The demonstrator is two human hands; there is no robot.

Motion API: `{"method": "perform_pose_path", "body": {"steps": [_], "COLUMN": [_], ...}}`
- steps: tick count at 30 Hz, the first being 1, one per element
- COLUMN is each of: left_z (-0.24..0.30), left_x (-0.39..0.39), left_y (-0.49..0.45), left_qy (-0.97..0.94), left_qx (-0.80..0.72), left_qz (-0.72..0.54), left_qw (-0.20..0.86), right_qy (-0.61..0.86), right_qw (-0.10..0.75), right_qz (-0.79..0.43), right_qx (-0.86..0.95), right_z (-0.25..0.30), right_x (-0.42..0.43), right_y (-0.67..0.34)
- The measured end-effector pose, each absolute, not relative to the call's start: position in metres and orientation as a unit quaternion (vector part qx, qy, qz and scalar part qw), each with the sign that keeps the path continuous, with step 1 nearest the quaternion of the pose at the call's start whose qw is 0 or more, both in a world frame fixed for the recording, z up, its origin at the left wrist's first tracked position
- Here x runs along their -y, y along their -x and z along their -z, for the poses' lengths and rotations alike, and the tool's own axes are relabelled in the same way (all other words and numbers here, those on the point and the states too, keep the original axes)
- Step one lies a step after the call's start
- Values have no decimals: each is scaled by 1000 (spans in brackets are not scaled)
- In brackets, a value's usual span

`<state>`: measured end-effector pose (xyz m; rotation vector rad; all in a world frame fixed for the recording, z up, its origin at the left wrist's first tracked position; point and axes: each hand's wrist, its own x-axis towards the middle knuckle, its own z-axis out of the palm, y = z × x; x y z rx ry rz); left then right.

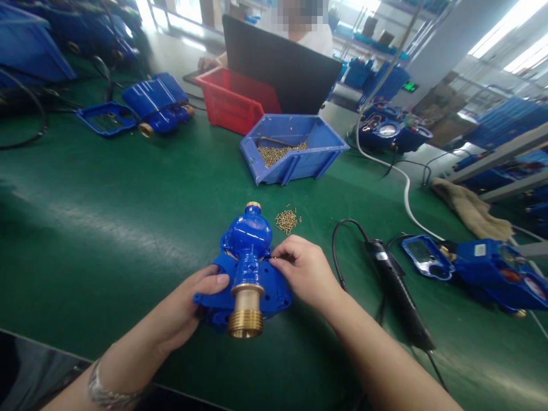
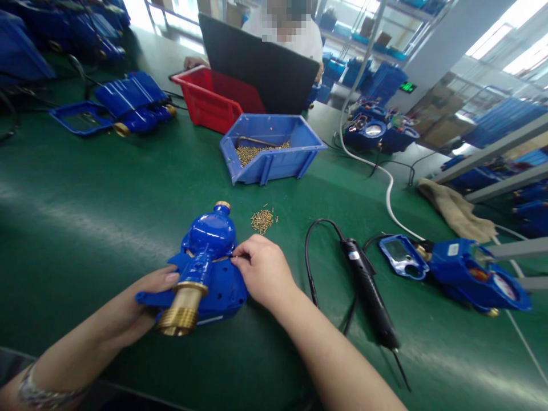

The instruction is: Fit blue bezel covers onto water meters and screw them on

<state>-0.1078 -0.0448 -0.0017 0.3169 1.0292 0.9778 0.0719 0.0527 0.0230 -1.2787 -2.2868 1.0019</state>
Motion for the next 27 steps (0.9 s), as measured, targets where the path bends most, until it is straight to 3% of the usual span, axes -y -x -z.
{"method": "perform_pose_path", "body": {"steps": [7, 13, 16, 27], "left_z": [4, 2, 1, 5], "left_x": [46, 45, 46, 46], "left_y": [108, 108, 108, 108], "left_qy": [-159, -166, -162, -162], "left_qx": [-466, -439, -448, -459], "left_qz": [-447, -446, -442, -442], "left_qw": [747, 762, 760, 754], "right_qy": [397, 474, 484, 385], "right_qw": [109, 191, 183, 121], "right_qz": [-334, -409, -464, -328], "right_qx": [848, 756, 719, 854], "right_z": [-34, -45, -49, -48], "right_x": [-57, -44, -30, -20], "right_y": [-74, -90, -100, -104]}}
